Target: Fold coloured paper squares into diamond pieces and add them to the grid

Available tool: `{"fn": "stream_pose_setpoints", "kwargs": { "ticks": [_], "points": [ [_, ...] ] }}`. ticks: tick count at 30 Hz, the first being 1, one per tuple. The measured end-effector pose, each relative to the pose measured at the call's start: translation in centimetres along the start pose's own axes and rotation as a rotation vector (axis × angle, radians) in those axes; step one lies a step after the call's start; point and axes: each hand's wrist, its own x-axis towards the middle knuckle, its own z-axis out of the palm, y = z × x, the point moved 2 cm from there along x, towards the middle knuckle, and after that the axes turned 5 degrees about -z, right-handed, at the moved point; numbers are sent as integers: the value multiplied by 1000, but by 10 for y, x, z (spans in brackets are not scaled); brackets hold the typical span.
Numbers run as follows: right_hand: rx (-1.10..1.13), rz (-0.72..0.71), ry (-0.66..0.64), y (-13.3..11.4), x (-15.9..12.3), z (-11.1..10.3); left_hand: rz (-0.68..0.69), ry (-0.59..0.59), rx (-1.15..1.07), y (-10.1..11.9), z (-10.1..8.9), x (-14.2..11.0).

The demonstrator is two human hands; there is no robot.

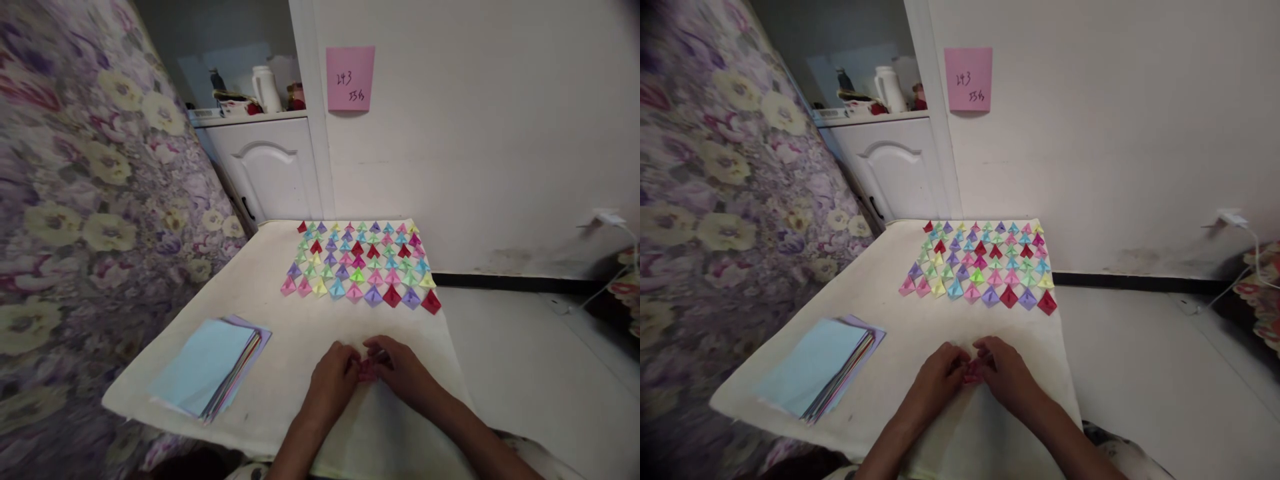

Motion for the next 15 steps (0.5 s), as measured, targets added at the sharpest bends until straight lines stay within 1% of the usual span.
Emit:
{"fn": "stream_pose_setpoints", "kwargs": {
  "ticks": [8,15],
  "points": [
    [48,-19,9,0,-1,9,-11,9,-64,-2,2,0],
    [74,-64,22,-6,3,9,1,13,-133,2,-2,-1]
  ]
}}
